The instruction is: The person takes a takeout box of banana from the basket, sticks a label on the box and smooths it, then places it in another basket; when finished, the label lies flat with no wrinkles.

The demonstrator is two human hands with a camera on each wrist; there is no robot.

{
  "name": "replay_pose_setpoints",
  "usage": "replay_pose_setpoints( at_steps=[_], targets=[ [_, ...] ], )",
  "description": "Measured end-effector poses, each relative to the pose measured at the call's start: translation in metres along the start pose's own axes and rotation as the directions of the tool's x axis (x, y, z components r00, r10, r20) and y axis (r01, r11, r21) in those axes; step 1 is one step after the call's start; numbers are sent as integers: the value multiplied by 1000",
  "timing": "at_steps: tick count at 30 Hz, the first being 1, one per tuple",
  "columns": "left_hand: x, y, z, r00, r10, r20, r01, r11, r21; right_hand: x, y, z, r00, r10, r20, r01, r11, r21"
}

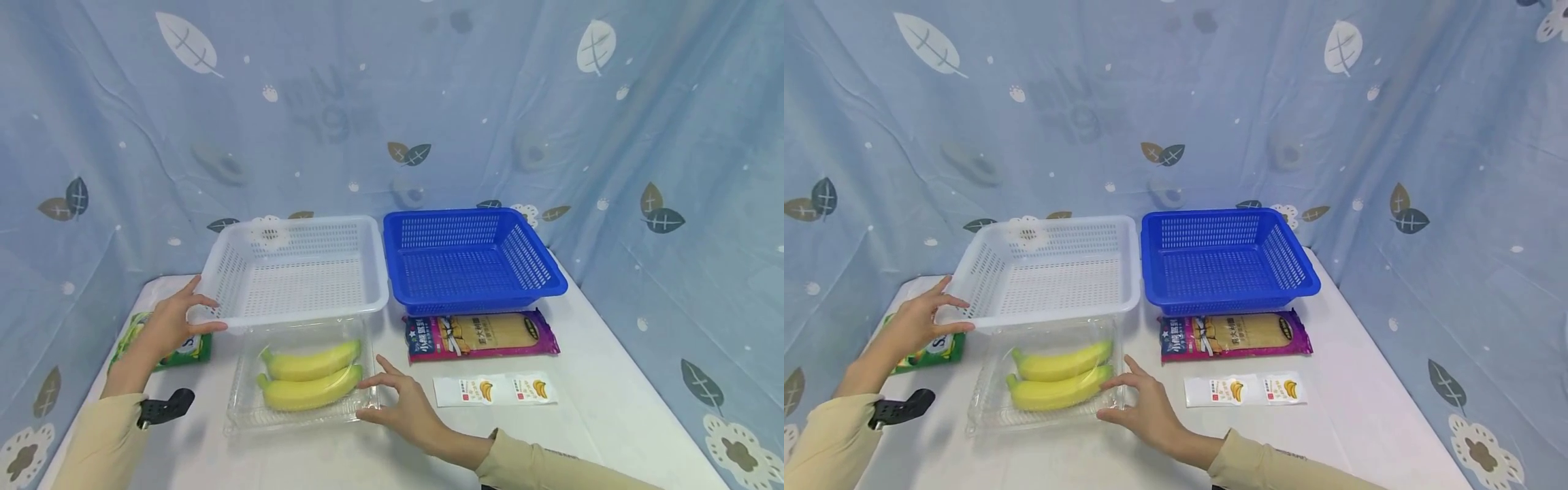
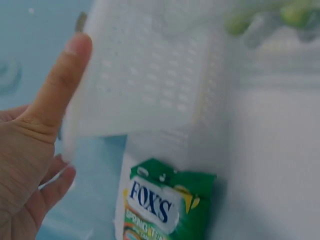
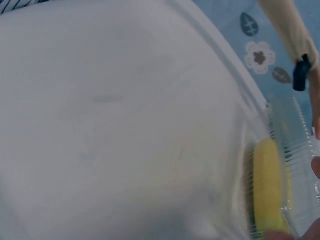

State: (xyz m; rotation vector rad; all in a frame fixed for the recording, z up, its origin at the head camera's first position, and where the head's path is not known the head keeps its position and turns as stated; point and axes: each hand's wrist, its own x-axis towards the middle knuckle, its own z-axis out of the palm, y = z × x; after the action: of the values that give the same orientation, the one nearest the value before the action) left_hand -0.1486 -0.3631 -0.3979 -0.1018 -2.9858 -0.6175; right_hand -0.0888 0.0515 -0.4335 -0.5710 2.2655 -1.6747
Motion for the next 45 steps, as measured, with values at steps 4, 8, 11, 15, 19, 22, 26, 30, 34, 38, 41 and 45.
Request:
replay_pose_setpoints(
  at_steps=[4,8,11,15,19,22,26,30,34,38,41,45],
  targets=[
    [-12,10,3,991,58,-122,-62,998,-26,-3,-5,-13,997,47,66,-57,987,153],
    [-29,21,7,969,83,-232,-108,990,-95,-4,2,-32,998,59,20,-62,976,209],
    [-42,33,11,952,55,-301,-114,976,-183,-4,11,-49,996,75,-54,-60,970,236],
    [-53,54,15,937,-18,-349,-113,930,-350,-5,25,-72,987,103,-127,-65,960,271],
    [-61,78,20,941,-83,-327,-98,861,-500,-12,38,-94,988,97,-124,-59,958,280],
    [-64,97,25,957,-104,-271,-78,806,-587,-17,49,-109,991,76,-112,-45,965,259],
    [-63,125,37,977,-91,-191,-67,725,-685,-25,62,-127,991,36,-130,-8,977,212],
    [-60,152,56,988,-52,-143,-78,635,-768,-32,72,-142,990,14,-142,13,983,182],
    [-54,182,75,992,-25,-122,-86,566,-820,-40,80,-153,987,16,-159,10,987,161],
    [-47,213,91,996,-9,-87,-71,490,-869,-48,88,-162,987,9,-159,15,989,150],
    [-43,239,102,999,22,-32,-39,455,-890,-54,96,-170,989,-5,-149,27,988,149],
    [-41,271,122,990,136,33,-30,435,-900,-61,107,-177,991,-31,-130,50,987,150]
  ],
)
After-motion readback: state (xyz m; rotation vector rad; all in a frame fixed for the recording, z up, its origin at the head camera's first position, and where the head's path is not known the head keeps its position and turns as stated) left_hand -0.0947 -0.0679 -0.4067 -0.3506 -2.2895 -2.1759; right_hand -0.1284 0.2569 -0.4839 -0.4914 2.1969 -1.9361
